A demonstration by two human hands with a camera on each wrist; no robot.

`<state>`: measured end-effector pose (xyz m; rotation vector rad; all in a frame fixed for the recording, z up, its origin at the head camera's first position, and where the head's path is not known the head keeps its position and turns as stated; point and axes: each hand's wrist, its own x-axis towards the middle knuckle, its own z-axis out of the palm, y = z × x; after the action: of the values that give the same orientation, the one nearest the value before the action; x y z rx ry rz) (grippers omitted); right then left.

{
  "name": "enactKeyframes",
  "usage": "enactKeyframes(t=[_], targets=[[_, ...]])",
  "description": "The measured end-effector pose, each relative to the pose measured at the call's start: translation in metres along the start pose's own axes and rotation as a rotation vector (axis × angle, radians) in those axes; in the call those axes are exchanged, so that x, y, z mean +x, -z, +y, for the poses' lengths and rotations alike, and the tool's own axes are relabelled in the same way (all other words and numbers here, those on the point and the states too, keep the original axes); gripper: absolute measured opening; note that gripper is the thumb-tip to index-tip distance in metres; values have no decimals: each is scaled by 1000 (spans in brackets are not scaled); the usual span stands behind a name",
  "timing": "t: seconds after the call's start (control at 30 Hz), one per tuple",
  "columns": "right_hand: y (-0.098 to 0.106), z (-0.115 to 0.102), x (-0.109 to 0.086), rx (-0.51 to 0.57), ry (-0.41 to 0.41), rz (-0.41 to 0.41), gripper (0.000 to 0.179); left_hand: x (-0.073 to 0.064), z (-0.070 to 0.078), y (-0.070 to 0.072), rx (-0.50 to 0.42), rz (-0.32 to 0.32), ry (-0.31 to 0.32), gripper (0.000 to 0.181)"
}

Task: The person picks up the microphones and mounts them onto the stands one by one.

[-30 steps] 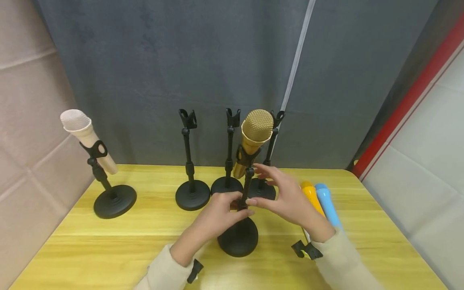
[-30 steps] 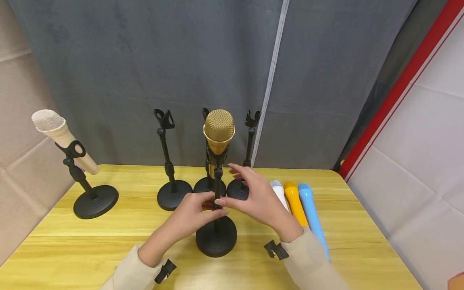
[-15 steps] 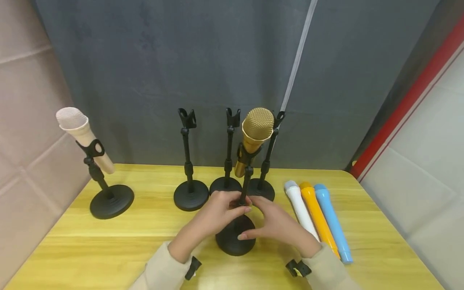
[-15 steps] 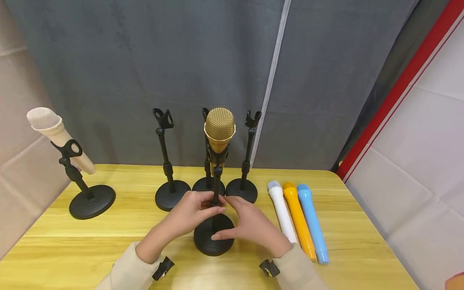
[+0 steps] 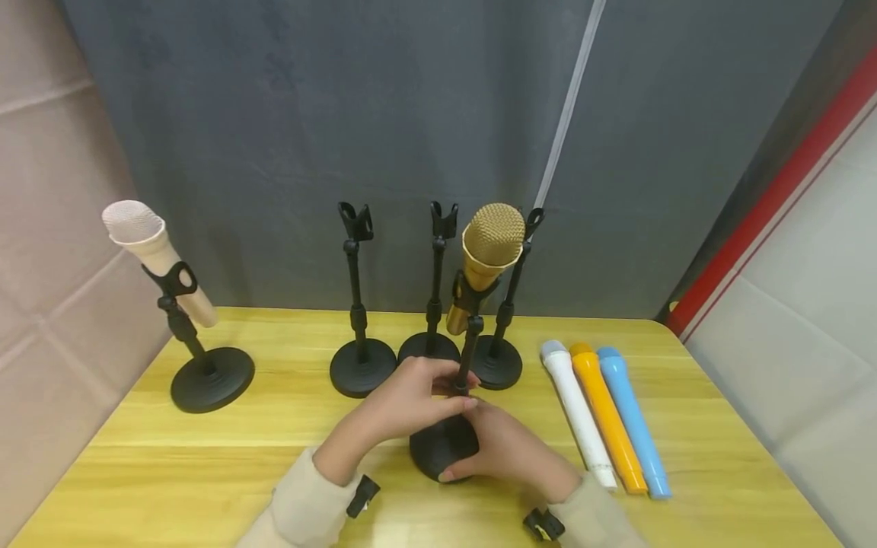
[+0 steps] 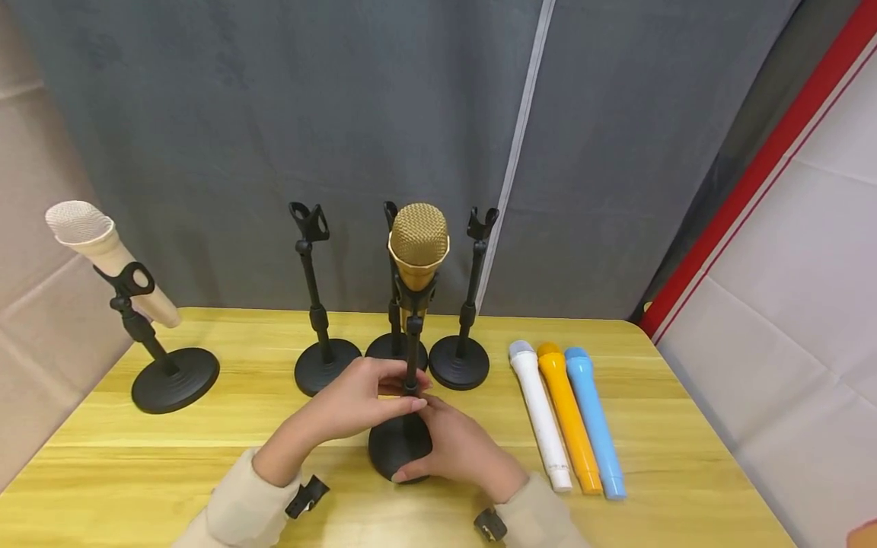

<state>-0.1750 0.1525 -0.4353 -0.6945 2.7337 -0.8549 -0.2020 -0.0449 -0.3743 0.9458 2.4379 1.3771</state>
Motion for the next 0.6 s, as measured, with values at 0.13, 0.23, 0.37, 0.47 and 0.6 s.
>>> enactKeyframes(t=[0.13,0.23,0.37,0.47,0.6], targets=[[-4,0,1,-61,9,-7,105,-1,0,2,-31,-14,-5,23],[-5,-1,1,-91,8,-15,102,-2,0,3,-48,-24,-12,25],[-4,-2,1,-120,6,-15,100,-2,1,4,-67,-43,-21,27],[-5,-1,2,-135,2,-13,100,-1,0,5,-78,-56,-20,28],[-6,0,4,-145,2,-13,98,-1,-2,5,-77,-55,-9,25]])
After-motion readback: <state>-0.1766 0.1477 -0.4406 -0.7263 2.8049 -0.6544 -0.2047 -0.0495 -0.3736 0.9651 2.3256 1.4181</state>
